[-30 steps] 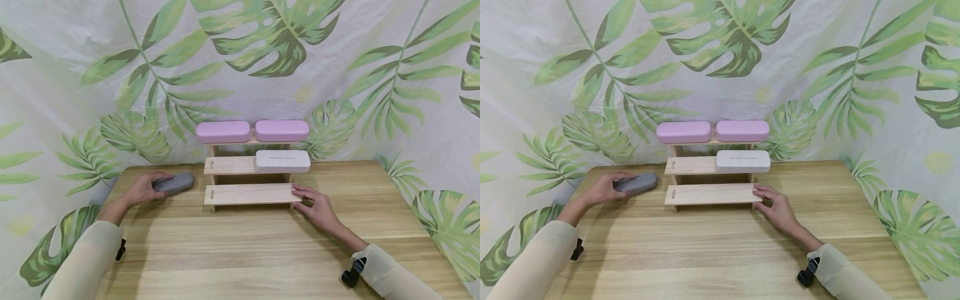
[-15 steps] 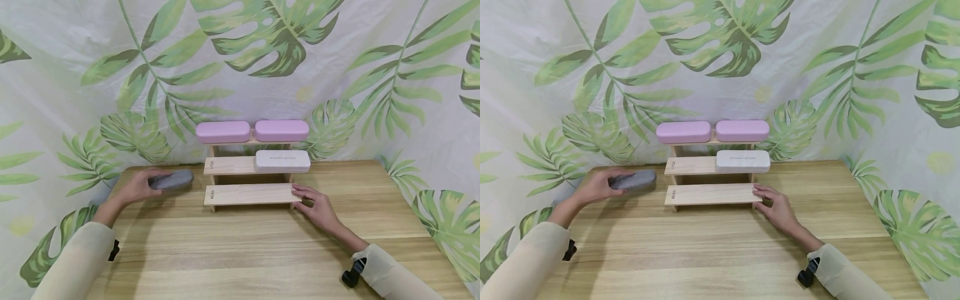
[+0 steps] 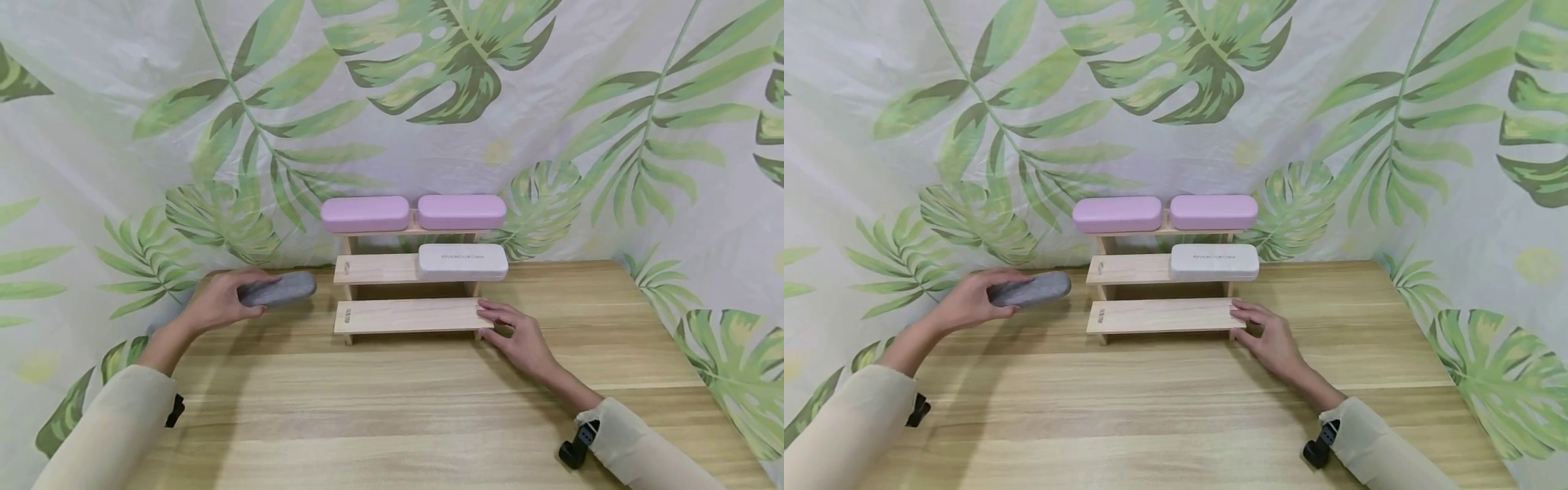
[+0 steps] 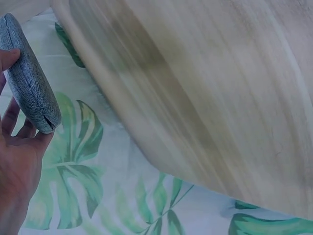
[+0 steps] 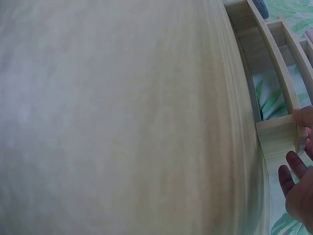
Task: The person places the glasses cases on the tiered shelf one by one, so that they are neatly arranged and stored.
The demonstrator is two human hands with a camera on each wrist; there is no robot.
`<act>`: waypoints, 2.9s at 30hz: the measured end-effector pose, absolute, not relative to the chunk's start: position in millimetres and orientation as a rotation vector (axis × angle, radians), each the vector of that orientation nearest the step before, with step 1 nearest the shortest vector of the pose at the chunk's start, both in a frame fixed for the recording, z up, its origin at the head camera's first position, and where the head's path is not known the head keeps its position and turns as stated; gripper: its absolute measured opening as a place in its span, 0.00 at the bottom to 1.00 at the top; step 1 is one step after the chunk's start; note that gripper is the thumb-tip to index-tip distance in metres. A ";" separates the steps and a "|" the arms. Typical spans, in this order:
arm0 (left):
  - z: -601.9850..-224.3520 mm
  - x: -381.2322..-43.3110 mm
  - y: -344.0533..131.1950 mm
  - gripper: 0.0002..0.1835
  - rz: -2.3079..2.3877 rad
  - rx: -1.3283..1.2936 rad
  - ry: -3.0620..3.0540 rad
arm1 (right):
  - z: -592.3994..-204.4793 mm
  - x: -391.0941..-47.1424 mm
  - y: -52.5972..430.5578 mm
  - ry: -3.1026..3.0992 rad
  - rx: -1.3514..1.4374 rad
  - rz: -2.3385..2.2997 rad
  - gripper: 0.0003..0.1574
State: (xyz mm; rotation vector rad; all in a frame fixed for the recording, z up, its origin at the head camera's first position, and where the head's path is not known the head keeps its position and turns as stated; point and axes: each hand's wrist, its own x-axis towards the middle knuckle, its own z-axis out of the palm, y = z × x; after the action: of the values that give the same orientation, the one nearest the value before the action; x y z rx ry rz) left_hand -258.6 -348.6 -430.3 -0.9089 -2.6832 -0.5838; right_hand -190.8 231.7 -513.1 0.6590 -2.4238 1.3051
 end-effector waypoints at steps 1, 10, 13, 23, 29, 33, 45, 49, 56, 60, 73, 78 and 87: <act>-428.1 -257.9 -347.7 0.32 -0.579 -0.909 -2.679 | -513.1 -190.8 231.8 -2.423 0.660 1.306 0.25; -411.1 -251.7 -341.0 0.33 -0.651 -0.946 -2.644 | -515.2 -191.2 232.7 -2.437 0.648 1.293 0.25; -406.2 -250.5 -338.0 0.33 -0.644 -0.958 -2.639 | -515.6 -191.2 232.7 -2.434 0.648 1.287 0.25; -397.7 -251.6 -329.9 0.32 -0.610 -0.970 -2.621 | -516.4 -191.8 232.6 -2.424 0.657 1.301 0.25; -391.8 -251.2 -319.7 0.32 -0.618 -0.963 -2.643 | -517.1 -192.0 233.0 -2.423 0.655 1.322 0.25; -386.7 -250.7 -311.6 0.31 -0.637 -0.971 -2.657 | -519.1 -193.2 233.6 -2.418 0.658 1.309 0.25; -379.9 -256.3 -296.7 0.31 -0.659 -1.048 -2.617 | -516.2 -192.1 232.7 -2.422 0.652 1.306 0.25; -379.2 -259.1 -290.2 0.30 -0.679 -1.075 -2.608 | -516.0 -192.1 232.7 -2.429 0.647 1.301 0.25; -376.8 -262.6 -275.8 0.30 -0.714 -1.107 -2.596 | -514.4 -191.2 231.9 -2.429 0.646 1.299 0.25; -375.2 -265.8 -267.9 0.30 -0.728 -1.120 -2.586 | -514.9 -190.7 231.4 -2.423 0.643 1.308 0.25; -375.8 -274.2 -248.6 0.30 -0.769 -1.150 -2.607 | -516.1 -192.2 232.0 -2.414 0.653 1.305 0.26; -376.8 -277.4 -241.0 0.30 -0.771 -1.156 -2.615 | -515.8 -192.3 232.0 -2.414 0.658 1.305 0.26; -378.8 -285.8 -228.1 0.29 -0.746 -1.176 -2.609 | -513.8 -192.5 231.4 -2.412 0.658 1.315 0.25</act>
State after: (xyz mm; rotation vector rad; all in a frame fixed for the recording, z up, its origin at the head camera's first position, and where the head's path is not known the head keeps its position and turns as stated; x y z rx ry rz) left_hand -285.8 -228.1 -378.8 -1.1765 -2.6094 -0.7459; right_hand -192.5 231.4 -513.8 0.6582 -2.4118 1.3152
